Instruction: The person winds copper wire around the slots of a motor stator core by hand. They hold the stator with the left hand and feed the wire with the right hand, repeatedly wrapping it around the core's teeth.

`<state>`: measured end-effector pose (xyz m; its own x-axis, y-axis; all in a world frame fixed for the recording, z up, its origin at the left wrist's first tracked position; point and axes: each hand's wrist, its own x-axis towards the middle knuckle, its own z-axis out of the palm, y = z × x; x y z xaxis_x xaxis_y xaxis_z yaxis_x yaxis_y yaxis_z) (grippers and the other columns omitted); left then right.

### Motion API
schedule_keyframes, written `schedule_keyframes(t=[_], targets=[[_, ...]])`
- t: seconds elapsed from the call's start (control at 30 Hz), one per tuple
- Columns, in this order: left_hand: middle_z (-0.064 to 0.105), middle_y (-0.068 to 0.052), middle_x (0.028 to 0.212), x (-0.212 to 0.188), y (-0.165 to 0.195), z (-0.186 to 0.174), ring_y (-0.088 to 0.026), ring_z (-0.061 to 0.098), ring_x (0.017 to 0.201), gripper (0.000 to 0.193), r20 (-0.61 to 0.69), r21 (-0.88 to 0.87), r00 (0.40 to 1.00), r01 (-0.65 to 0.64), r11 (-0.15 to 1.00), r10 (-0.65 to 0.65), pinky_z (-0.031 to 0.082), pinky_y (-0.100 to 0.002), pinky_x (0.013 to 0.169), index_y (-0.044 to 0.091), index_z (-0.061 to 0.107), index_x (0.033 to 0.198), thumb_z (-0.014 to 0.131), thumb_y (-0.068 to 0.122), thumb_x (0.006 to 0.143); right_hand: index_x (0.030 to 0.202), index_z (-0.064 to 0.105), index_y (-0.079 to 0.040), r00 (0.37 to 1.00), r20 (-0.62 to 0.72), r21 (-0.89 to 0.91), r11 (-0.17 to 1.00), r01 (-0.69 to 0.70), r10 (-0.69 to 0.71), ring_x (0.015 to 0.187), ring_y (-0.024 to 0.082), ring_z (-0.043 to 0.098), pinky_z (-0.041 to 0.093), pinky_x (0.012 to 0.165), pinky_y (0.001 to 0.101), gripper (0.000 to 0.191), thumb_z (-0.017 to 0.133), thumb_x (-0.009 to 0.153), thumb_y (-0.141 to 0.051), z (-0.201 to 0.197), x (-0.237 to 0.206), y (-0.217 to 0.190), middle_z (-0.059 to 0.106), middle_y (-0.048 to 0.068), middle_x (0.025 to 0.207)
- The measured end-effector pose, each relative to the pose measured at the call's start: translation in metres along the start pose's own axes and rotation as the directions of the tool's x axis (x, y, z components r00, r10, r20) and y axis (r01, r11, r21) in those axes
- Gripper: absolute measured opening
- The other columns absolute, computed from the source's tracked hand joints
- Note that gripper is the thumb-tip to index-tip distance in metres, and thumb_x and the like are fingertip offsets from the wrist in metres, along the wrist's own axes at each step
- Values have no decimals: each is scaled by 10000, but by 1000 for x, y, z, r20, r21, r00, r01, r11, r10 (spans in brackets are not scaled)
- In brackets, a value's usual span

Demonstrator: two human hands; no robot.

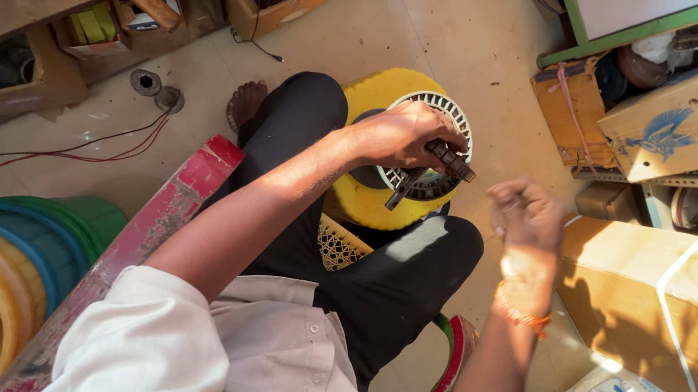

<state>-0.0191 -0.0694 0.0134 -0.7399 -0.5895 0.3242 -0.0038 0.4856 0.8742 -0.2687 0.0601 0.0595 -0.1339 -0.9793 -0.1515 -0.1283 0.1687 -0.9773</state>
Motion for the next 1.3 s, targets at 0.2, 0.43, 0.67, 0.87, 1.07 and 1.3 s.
schedule_keyframes(t=[0.2, 0.43, 0.67, 0.87, 1.07, 1.3], targets=[[734, -90, 1016, -3, 4, 1, -305, 689, 980, 364, -22, 61, 1000, -20, 998, 21, 525, -421, 817, 98, 767, 1088, 838, 183, 742, 994, 717, 31, 968, 250, -259, 964, 53, 14, 772, 18, 608, 465, 663, 215, 207, 737, 969, -174, 33, -9, 36, 697, -35, 842], [718, -77, 1024, -9, -1, 4, -293, 687, 989, 371, -53, 46, 996, -71, 996, 73, 523, -416, 834, 98, 752, 1094, 841, 184, 744, 944, 750, 43, 974, 198, -505, 863, 4, 111, 658, 32, 504, 409, 570, 245, 141, 695, 921, -84, 55, -20, 54, 649, -6, 728], [647, -84, 1072, -12, 5, 3, -296, 646, 1037, 348, -82, 26, 988, -131, 991, 133, 517, -423, 876, 84, 733, 1105, 838, 193, 791, 928, 728, 42, 978, 102, -398, 909, -127, 181, 626, 42, 401, 323, 534, 249, 134, 684, 920, -84, 52, -28, 84, 538, -31, 715], [564, 1, 1349, -60, 30, 18, -217, 545, 1150, 372, -69, 687, 877, -304, 660, 476, 468, -377, 965, 164, 760, 1199, 688, 216, 838, 910, 703, 25, 988, 108, -299, 951, -75, 112, 668, 14, 473, 395, 585, 226, 116, 730, 920, -87, 43, -41, 88, 571, -67, 727], [565, 53, 1410, -80, 29, 30, -190, 528, 1065, 361, 10, 709, 863, -362, 605, 505, 436, -355, 915, 226, 765, 1137, 638, 228, 799, 941, 726, 30, 973, 229, -364, 930, 54, 33, 635, 38, 394, 346, 560, 235, 117, 725, 945, -87, 28, -51, 78, 531, -58, 710], [638, 46, 1167, -83, 18, 49, -156, 606, 886, 261, 89, 705, 919, -330, 627, 384, 493, -338, 752, 114, 746, 1146, 647, 178, 913, 1182, 664, 40, 990, 69, -220, 966, 134, -121, 960, 119, 694, 537, 901, 253, 299, 559, 1057, -210, 25, -52, 57, 732, 57, 1017]])
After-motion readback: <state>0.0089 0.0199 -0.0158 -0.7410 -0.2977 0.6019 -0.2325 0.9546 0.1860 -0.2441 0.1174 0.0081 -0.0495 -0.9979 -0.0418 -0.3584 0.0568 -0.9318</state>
